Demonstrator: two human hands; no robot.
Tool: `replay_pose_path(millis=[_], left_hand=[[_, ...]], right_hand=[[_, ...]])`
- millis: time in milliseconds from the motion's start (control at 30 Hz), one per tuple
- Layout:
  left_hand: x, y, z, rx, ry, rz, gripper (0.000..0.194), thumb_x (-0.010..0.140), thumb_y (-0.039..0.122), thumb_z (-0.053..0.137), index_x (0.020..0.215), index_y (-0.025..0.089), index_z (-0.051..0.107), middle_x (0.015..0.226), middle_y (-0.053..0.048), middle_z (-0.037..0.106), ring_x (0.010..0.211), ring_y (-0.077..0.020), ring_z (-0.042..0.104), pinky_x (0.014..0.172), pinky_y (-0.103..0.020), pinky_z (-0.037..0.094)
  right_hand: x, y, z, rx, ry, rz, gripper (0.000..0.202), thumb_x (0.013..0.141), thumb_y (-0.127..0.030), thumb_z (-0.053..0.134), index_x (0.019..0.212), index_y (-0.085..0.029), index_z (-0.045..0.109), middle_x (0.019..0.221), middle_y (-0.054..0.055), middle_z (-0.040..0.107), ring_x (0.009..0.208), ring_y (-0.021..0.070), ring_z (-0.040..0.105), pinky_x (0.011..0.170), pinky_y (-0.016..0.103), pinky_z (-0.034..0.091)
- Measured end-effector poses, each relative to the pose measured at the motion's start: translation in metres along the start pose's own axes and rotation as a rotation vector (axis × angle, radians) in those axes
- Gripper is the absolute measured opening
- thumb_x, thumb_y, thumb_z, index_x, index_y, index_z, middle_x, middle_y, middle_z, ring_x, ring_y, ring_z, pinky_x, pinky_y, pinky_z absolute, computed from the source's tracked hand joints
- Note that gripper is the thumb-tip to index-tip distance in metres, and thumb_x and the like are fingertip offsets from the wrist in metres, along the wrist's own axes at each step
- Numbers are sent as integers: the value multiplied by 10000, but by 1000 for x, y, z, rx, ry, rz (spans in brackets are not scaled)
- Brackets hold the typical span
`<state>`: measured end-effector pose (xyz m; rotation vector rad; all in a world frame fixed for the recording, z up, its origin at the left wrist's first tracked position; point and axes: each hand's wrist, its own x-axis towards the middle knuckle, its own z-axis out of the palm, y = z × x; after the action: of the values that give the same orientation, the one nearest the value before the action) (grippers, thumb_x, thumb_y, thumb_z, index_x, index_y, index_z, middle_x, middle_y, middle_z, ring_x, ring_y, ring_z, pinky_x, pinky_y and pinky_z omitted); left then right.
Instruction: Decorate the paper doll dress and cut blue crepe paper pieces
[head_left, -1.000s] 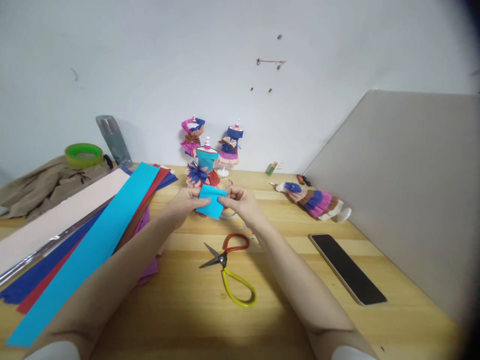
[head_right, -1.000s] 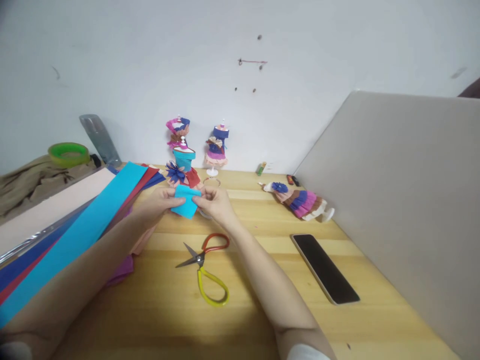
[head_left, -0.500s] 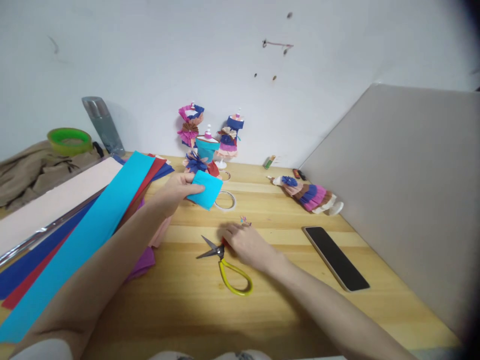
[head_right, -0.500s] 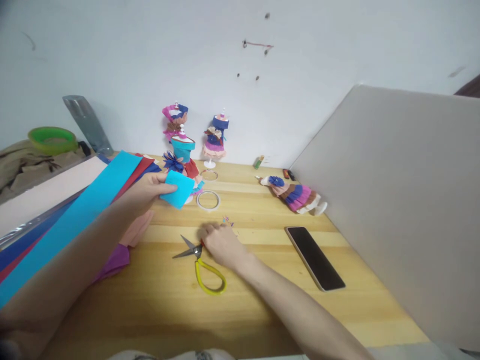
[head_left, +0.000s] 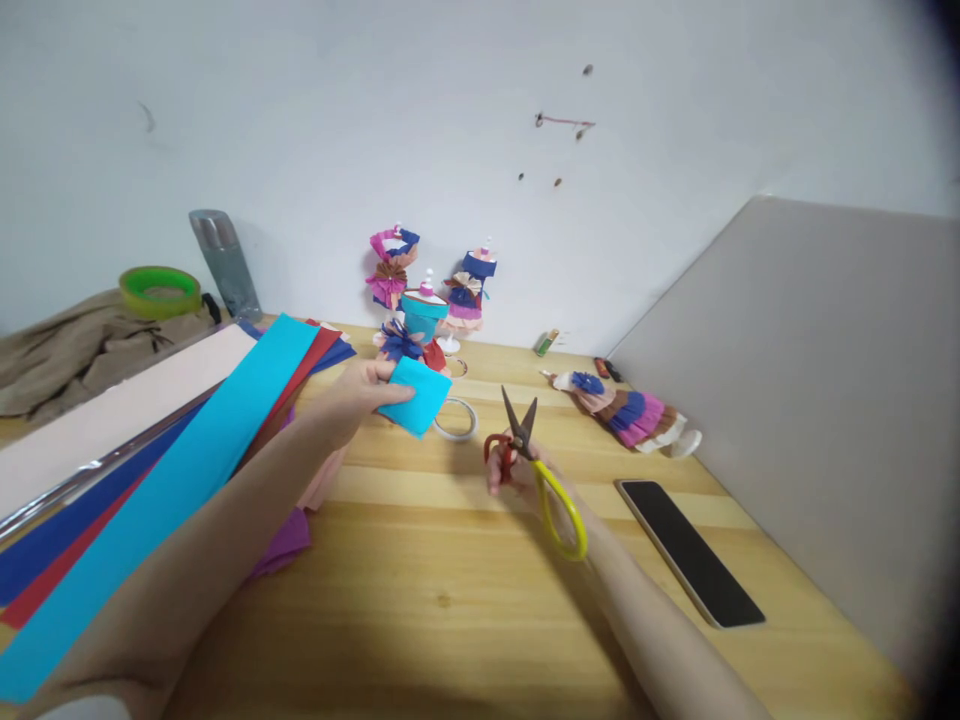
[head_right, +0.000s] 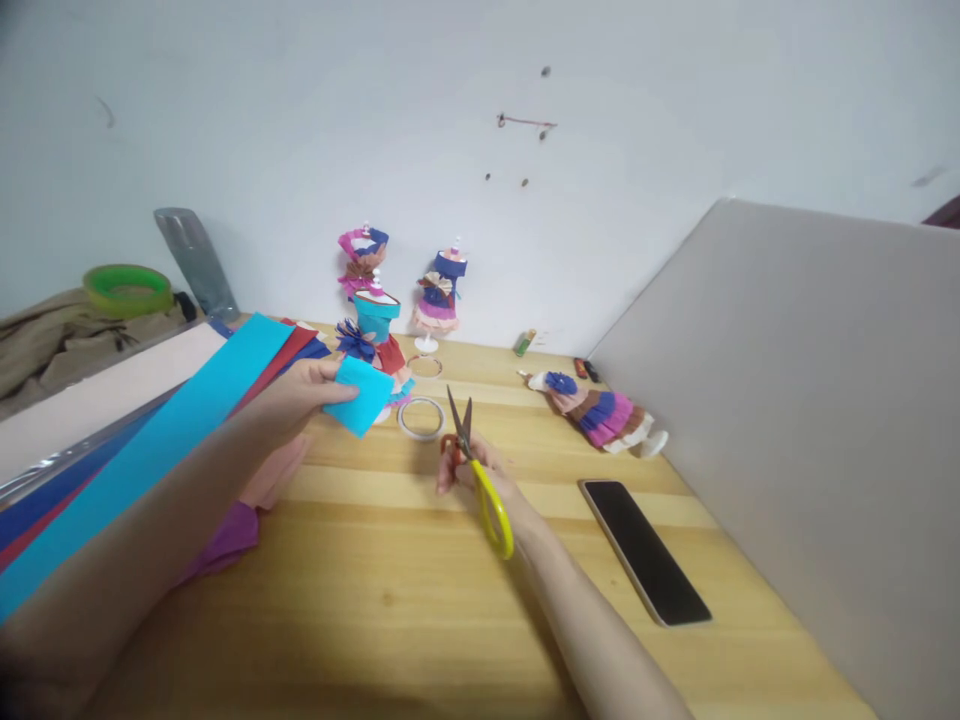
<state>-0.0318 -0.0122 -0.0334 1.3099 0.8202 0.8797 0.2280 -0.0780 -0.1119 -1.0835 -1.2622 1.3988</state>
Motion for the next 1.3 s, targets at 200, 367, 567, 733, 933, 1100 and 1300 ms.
replay_pose_path(millis=[200,367,567,733,933,1100,1300], left_hand=[[3,-8,1,65,-22,-34,263,600,327,785,765,124,758,718,-51,724,667,-179,640,695,-310,521],[2,-11,12,58,-59,-42,254,600,317,781,761,124,756,673,-40,709,629,-175,632,667,-308,514],[6,-24,23,-1,-45,-134,317,555,305,811,817,134,761,742,-52,732,679,-193,655,699,-317,515],[5,-30,28,-59,-79,-201,323,554,316,817,821,140,765,756,-52,736,647,-164,638,665,-277,495],[2,-28,34,-29,-66,-211,342,548,314,815,825,120,760,710,-49,719,624,-158,618,656,-285,482],[1,-32,42,-29,-94,-195,298,529,313,820,739,118,737,695,-50,711,629,-172,627,669,-316,507],[-4,-36,55,2,-171,-226,307,536,324,809,747,114,733,763,-75,731,695,-199,659,706,-339,539]], right_hand=[[-4,-17,-7,2,191,41,286,606,-251,651,768,-232,416,540,-41,587,437,139,554,453,252,408],[-15,-19,-15,-153,468,-43,335,594,-271,676,745,-240,379,581,-53,592,436,125,537,451,248,395],[-18,-16,-24,-262,530,-75,338,593,-285,677,713,-244,364,569,-45,562,454,126,510,447,247,368],[-23,-20,-21,-274,479,-63,334,579,-266,684,710,-241,378,587,-52,532,476,109,452,467,247,344],[-34,-34,-7,175,-18,-22,649,562,-392,703,1165,-266,497,886,25,584,629,131,502,578,301,406],[-31,-26,12,23,129,-102,529,563,-385,812,987,-260,521,722,-42,470,578,97,414,507,238,345],[-25,-15,35,-14,246,-194,495,583,-434,825,826,-242,439,738,-30,552,619,117,492,590,265,431]])
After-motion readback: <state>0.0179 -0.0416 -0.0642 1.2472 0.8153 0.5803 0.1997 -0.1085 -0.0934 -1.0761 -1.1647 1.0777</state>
